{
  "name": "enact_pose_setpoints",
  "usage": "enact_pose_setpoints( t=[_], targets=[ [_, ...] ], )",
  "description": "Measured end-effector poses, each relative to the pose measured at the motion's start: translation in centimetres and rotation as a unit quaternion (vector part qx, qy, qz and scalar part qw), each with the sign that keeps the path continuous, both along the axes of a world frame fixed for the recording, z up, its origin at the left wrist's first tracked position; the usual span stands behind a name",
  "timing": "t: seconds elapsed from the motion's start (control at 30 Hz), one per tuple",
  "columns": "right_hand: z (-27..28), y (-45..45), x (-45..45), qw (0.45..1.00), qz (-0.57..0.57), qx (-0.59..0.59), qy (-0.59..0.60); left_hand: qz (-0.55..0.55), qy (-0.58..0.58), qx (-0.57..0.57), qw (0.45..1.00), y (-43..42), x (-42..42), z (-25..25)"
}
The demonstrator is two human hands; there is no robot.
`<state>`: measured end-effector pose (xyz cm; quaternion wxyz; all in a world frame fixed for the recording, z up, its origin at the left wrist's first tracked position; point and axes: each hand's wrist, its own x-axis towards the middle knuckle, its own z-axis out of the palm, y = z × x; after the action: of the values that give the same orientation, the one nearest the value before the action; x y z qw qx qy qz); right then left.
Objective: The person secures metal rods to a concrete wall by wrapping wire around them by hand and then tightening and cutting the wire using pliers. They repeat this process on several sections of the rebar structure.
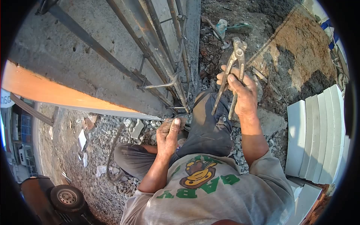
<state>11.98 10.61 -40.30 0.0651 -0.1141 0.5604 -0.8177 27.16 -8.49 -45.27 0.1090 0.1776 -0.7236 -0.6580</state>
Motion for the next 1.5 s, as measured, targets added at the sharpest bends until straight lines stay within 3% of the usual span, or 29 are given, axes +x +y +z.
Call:
enact_pose_setpoints(
  t=[0.13, 0.27, 0.37, 0.43, 0.47, 0.5, 0.57, 0.7, 0.83, 0.9, 0.97, 1.0, 1.03, 1.13, 1.2, 1.3, 1.37, 1.4, 1.47, 1.5],
  targets=[
    [7.7, -1.3, -4.6, 0.961, -0.074, -0.055, 0.261, -0.033, -0.063, 0.098, 0.993, 0.0, 0.4, 0.1],
    [13.7, -4.9, -6.8, 0.960, -0.098, -0.131, 0.227, -0.032, -0.085, 0.223, 0.971, 0.4, 0.6, -2.2],
    [13.8, -7.7, -8.1, 0.960, -0.082, -0.042, 0.265, -0.048, -0.083, 0.218, 0.971, 0.7, 1.0, -3.2],
    [12.7, -9.1, -8.5, 0.953, -0.069, 0.102, 0.277, -0.040, -0.085, 0.230, 0.969, 0.5, 1.4, -3.3],
    [12.0, -9.1, -8.2, 0.931, -0.128, 0.196, 0.279, -0.040, -0.083, 0.225, 0.970, 0.3, 1.5, -3.3],
    [11.0, -9.2, -8.8, 0.932, -0.120, 0.198, 0.279, -0.040, -0.082, 0.223, 0.971, 0.2, 1.6, -3.3],
    [7.3, -8.5, -10.7, 0.800, -0.213, 0.349, 0.440, -0.030, -0.095, 0.242, 0.965, -0.1, 1.7, -4.0],
    [4.0, -6.7, -8.9, 0.833, -0.128, 0.321, 0.432, -0.003, -0.100, 0.276, 0.956, -0.5, 1.2, -4.9],
    [1.3, -4.8, -1.3, 0.849, -0.203, 0.293, 0.390, -0.024, -0.073, 0.331, 0.941, -0.6, 0.5, -5.5],
    [-2.3, -4.1, 4.3, 0.883, -0.056, 0.329, 0.330, -0.036, -0.048, 0.358, 0.932, -0.9, -0.1, -5.6],
    [-6.7, -3.5, 8.1, 0.900, 0.170, 0.359, 0.180, -0.041, 0.001, 0.392, 0.919, -1.1, -0.4, -5.7],
    [-9.2, -3.3, 9.6, 0.916, 0.223, 0.330, 0.050, -0.050, -0.001, 0.398, 0.916, -1.3, -0.7, -5.9],
    [-9.5, -3.4, 10.5, 0.908, 0.260, 0.328, 0.001, -0.051, 0.001, 0.399, 0.916, -1.5, -1.0, -6.3],
    [-8.9, -3.5, 11.0, 0.902, 0.280, 0.324, -0.061, -0.070, -0.036, 0.350, 0.933, -1.8, -1.4, -7.8],
    [-9.1, -3.6, 10.6, 0.901, 0.215, 0.373, 0.048, -0.052, -0.036, 0.319, 0.946, -1.4, -1.4, -7.9],
    [-8.2, -3.5, 10.1, 0.902, 0.186, 0.389, 0.031, -0.027, -0.031, 0.252, 0.967, -1.4, -1.0, -7.6],
    [-8.0, -3.6, 9.9, 0.902, 0.192, 0.385, 0.027, 0.020, -0.029, 0.137, 0.990, -1.5, -1.2, -8.2],
    [-8.2, -3.6, 9.8, 0.897, 0.205, 0.392, 0.018, 0.022, -0.028, 0.138, 0.990, -1.5, -1.2, -9.4],
    [-8.8, -3.7, 9.7, 0.892, 0.217, 0.397, 0.010, 0.121, -0.124, 0.000, 0.985, -1.4, -1.5, -12.2],
    [-9.2, -3.7, 10.0, 0.881, 0.242, 0.405, -0.022, 0.121, -0.125, 0.000, 0.985, -1.3, -1.7, -12.1]
  ],
)
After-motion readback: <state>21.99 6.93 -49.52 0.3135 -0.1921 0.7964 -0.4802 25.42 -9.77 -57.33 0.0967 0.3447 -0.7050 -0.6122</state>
